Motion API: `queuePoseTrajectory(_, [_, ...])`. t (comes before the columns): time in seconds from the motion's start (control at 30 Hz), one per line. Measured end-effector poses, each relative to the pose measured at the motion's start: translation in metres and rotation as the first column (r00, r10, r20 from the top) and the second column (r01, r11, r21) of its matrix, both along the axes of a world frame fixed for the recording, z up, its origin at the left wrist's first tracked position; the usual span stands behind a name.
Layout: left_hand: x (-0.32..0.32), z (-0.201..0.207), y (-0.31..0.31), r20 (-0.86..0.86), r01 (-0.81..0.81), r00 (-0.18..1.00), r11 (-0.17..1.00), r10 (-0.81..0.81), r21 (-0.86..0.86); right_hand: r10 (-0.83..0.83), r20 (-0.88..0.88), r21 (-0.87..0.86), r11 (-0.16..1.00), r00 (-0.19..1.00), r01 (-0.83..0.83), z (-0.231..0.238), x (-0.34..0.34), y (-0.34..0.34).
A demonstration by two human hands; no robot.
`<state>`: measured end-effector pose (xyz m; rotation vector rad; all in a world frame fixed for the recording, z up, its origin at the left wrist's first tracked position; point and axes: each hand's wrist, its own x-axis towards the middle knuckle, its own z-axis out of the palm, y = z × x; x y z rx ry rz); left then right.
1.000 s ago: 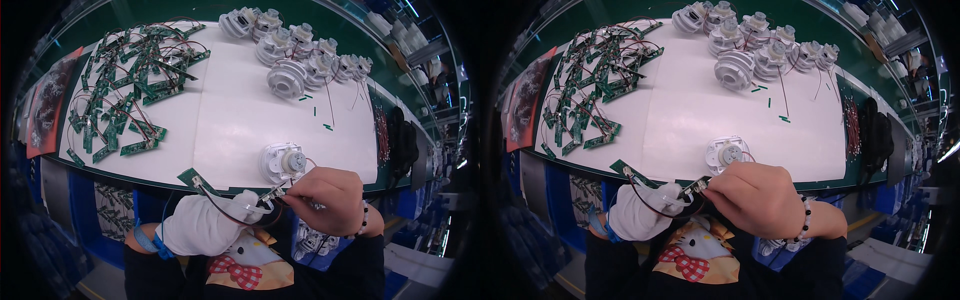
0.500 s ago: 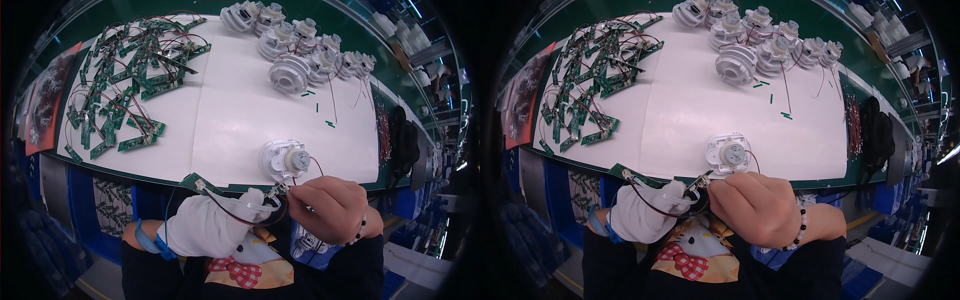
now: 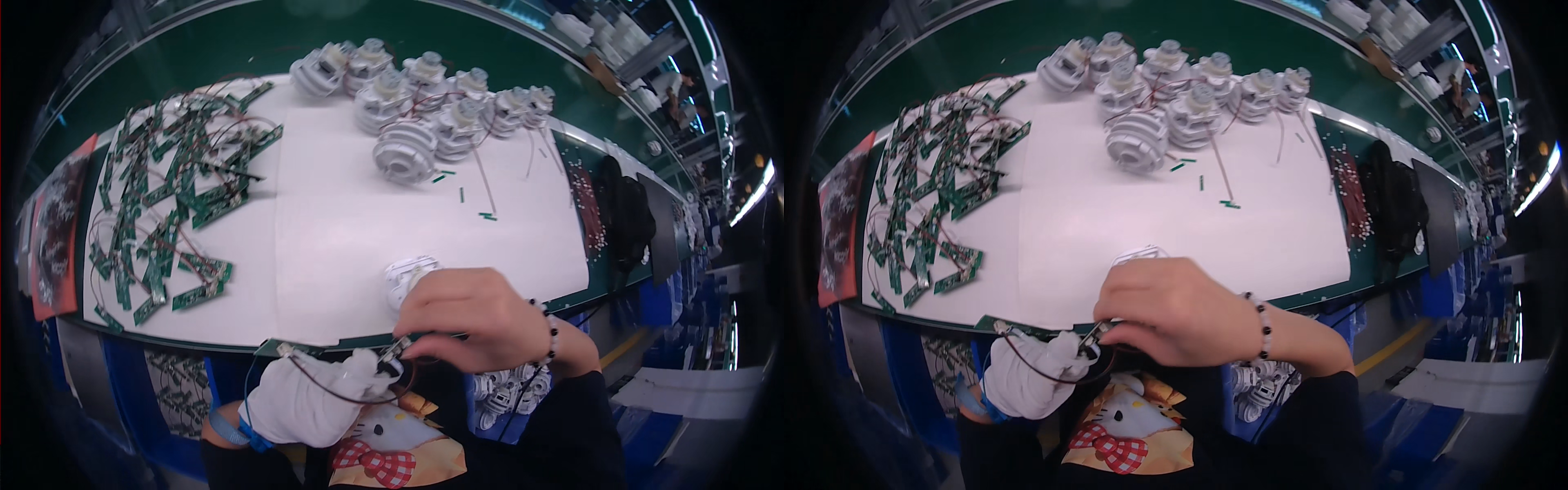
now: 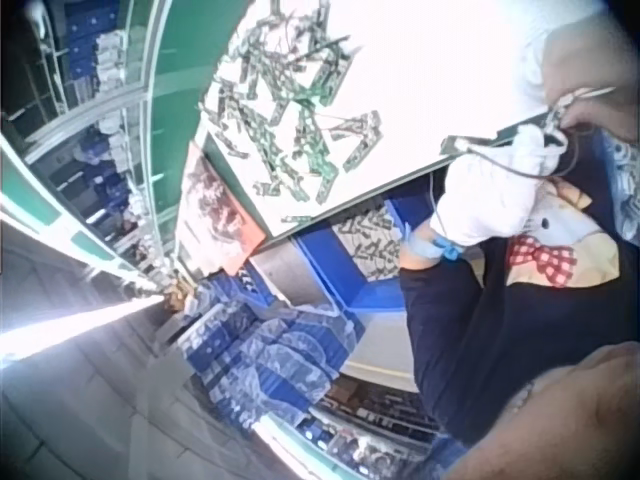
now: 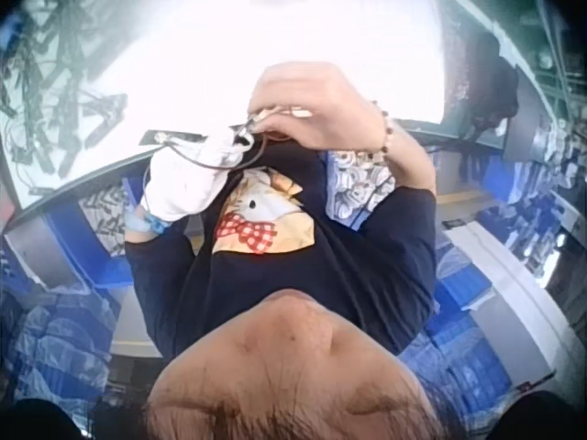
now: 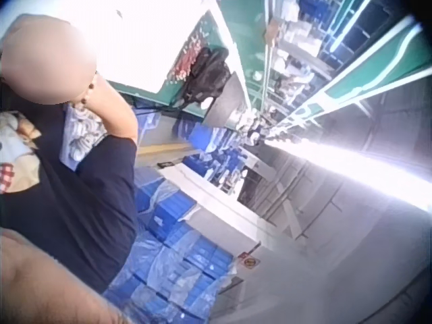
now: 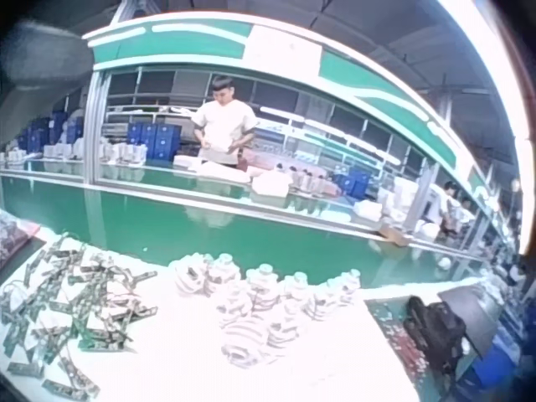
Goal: The person assembles small electronic components on a factory workbench. They pick up white plastic motor housings and green circuit boards, connect wires between them, and place the assembled units on the table. The person also retrieves a tray of circuit boards from a blue bin and organizes them on the workspace.
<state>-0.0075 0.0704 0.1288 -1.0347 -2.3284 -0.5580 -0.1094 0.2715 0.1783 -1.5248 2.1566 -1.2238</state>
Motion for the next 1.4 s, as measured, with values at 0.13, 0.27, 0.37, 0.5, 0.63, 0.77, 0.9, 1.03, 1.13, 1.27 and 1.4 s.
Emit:
queuePoseTrajectory(0.13, [-0.003, 0.002, -0.004, 0.176, 0.048, 0.983, 0.999, -0.05, 0.019, 0.021, 0.028, -0.062, 0.998, 0.999, -0.019, -0.008, 0.002, 0.007])
queuePoseTrajectory(0.27, [-0.014, -0.007, -0.006, 0.246, -0.115, 0.966, 0.984, 0.079, 0.137, -0.053, -0.014, -0.132, 0.99, 0.998, 0.051, -0.008, -0.004, 0.013])
queuePoseTrajectory(0.37, [-0.029, -0.019, -0.001, 0.407, -0.401, 0.884, 0.82, 0.229, 0.409, -0.248, -0.082, -0.164, 0.959, 0.965, 0.232, -0.025, -0.007, 0.014])
queuePoseTrajectory(0.5, [-0.045, -0.023, 0.009, 0.532, -0.529, 0.79, 0.777, 0.305, 0.341, -0.266, -0.02, -0.007, 0.964, 0.964, 0.266, -0.073, -0.003, 0.014])
queuePoseTrajectory(0.63, [-0.052, -0.033, 0.007, 0.528, -0.527, 0.77, 0.824, 0.358, 0.208, -0.32, 0.006, -0.046, 0.946, 0.947, 0.32, -0.072, -0.007, 0.015])
queuePoseTrajectory(0.77, [-0.046, -0.049, 0.002, 0.428, -0.613, 0.772, 0.728, 0.47, 0.307, -0.528, -0.06, -0.169, 0.842, 0.847, 0.513, -0.067, -0.009, 0.047])
queuePoseTrajectory(0.9, [-0.04, -0.052, -0.007, 0.29, -0.575, 0.818, 0.735, 0.497, 0.36, -0.812, 0.103, -0.215, 0.546, 0.575, 0.81, -0.069, -0.016, 0.11])
queuePoseTrajectory(1.03, [-0.058, -0.004, -0.005, 0.115, -0.445, 0.895, 0.879, 0.431, 0.171, -0.952, -0.065, -0.136, 0.307, 0.3, 0.942, -0.084, -0.038, 0.174])
queuePoseTrajectory(1.13, [-0.109, 0.045, 0.031, 0.148, -0.334, 0.931, 0.942, 0.335, -0.027, -0.964, -0.03, -0.219, 0.266, 0.266, 0.939, -0.094, -0.047, 0.189])
queuePoseTrajectory(1.27, [-0.179, 0.023, 0.051, -0.054, -0.391, 0.92, 0.912, 0.388, -0.12, -0.767, -0.535, -0.132, 0.49, 0.354, 0.862, -0.067, -0.05, 0.194])
queuePoseTrajectory(1.4, [-0.203, -0.012, 0.054, 0.145, -0.376, 0.919, 0.926, 0.367, 0.042, -0.87, -0.132, 0.132, 0.46, 0.475, 0.878, -0.027, -0.055, 0.248])
